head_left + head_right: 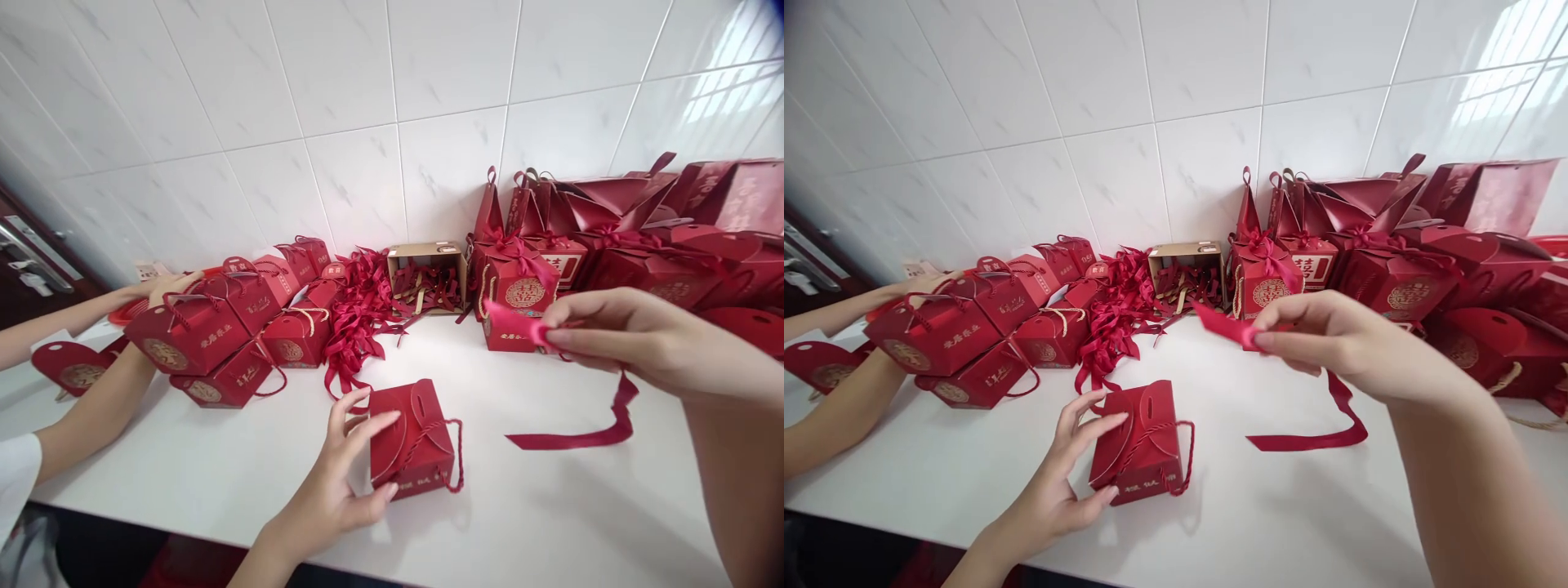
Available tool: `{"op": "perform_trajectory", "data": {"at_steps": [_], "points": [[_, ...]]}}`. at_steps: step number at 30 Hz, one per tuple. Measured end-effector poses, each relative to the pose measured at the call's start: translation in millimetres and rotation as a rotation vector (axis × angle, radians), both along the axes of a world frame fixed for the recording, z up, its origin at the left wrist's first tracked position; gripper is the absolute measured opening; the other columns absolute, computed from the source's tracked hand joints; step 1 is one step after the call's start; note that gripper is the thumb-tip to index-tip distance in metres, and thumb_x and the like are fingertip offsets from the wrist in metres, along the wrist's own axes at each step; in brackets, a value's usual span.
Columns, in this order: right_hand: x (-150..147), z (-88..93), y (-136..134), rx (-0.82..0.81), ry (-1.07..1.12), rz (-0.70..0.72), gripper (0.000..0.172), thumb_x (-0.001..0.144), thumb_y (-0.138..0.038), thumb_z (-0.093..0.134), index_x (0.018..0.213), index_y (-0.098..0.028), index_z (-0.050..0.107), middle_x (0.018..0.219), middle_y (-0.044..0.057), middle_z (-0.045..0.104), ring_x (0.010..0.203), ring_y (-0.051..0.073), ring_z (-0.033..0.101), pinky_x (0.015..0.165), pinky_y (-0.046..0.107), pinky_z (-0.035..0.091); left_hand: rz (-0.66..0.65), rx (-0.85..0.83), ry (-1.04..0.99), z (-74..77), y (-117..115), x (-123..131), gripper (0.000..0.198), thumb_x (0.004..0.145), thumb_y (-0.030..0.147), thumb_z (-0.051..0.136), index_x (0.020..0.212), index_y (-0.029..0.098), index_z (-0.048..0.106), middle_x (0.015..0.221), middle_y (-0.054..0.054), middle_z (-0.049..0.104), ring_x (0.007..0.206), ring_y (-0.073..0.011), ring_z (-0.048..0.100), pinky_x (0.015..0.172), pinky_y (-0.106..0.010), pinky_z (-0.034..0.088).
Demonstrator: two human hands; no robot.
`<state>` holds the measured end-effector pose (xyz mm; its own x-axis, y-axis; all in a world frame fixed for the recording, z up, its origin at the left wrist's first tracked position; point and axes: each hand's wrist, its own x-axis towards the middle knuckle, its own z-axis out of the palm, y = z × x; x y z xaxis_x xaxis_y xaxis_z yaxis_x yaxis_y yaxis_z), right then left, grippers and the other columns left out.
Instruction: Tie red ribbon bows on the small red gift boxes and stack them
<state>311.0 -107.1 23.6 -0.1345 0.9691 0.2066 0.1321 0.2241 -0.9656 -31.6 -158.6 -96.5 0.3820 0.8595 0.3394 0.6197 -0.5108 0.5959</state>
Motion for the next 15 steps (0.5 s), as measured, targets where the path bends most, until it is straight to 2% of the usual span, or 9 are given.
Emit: {"op": "perform_trajectory", "data": {"at_steps": [2, 3, 7, 10, 12, 15], "points": [[-12, -3.3, 3, -0.07, -0.261, 0.244, 0.022, 0.076, -0.039, 0.068, 0.067, -0.018, 0.066, 0.059, -0.001, 0.051, 0.051, 0.008, 0.039, 0.046, 0.026, 0.025, -0.022, 0.087, 0.083, 7.6, 0, 6, 0.052, 0.077, 0.021, 0.062, 0.126, 0.034, 0.052, 0.145, -0.008, 0.018, 0.132, -0.0349, 0.032, 0.104, -0.049, 0.039], [-17, -6.1, 5, -0.078, -0.345, 0.308, 0.026, 0.079, -0.043, 0.064, 0.068, -0.019, 0.065, 0.06, -0.001, 0.049, 0.053, 0.009, 0.037, 0.047, 0.026, 0.025, -0.023, 0.132, 0.111, 11.1, -1, 9, 0.047, 0.077, 0.02, 0.062, 0.122, 0.033, 0.056, 0.145, -0.008, 0.019, 0.131, -0.0352, 0.032, 0.104, -0.05, 0.04], [-36, -20.7, 11, -0.073, -0.47, 0.354, 0.031, 0.078, -0.047, 0.061, 0.065, -0.019, 0.063, 0.06, -0.001, 0.047, 0.053, 0.01, 0.036, 0.049, 0.026, 0.026, -0.026, 0.237, 0.202, 23.6, -12, 18, 0.033, 0.078, 0.011, 0.057, 0.1, 0.033, 0.069, 0.146, -0.004, 0.026, 0.132, -0.0348, 0.029, 0.104, -0.053, 0.037], [-47, -29.5, 15, -0.099, -0.504, 0.407, 0.033, 0.079, -0.048, 0.059, 0.065, -0.019, 0.064, 0.058, -0.001, 0.045, 0.052, 0.011, 0.036, 0.049, 0.027, 0.027, -0.159, 0.185, 0.165, 31.4, -21, 18, 0.035, 0.072, 0.01, 0.057, 0.089, 0.036, 0.073, 0.15, 0.003, 0.024, 0.134, -0.0381, 0.024, 0.104, -0.06, 0.03], [-51, -32.7, 15, -0.118, -0.504, 0.416, 0.034, 0.08, -0.048, 0.057, 0.064, -0.019, 0.063, 0.057, -0.001, 0.042, 0.052, 0.011, 0.034, 0.049, 0.028, 0.027, -0.189, 0.128, 0.062, 34.7, -23, 19, 0.032, 0.07, 0.017, 0.058, 0.093, 0.034, 0.072, 0.15, 0.001, 0.028, 0.134, -0.0395, 0.023, 0.106, -0.062, 0.027], [-57, -34.4, 15, -0.14, -0.494, 0.388, 0.032, 0.079, -0.044, 0.057, 0.061, -0.018, 0.06, 0.056, -0.002, 0.038, 0.052, 0.01, 0.031, 0.049, 0.028, 0.025, -0.007, 0.087, -0.052, 36.8, -15, 23, 0.032, 0.078, 0.022, 0.054, 0.108, 0.03, 0.064, 0.142, -0.006, 0.039, 0.134, -0.0327, 0.03, 0.109, -0.055, 0.027]]}}
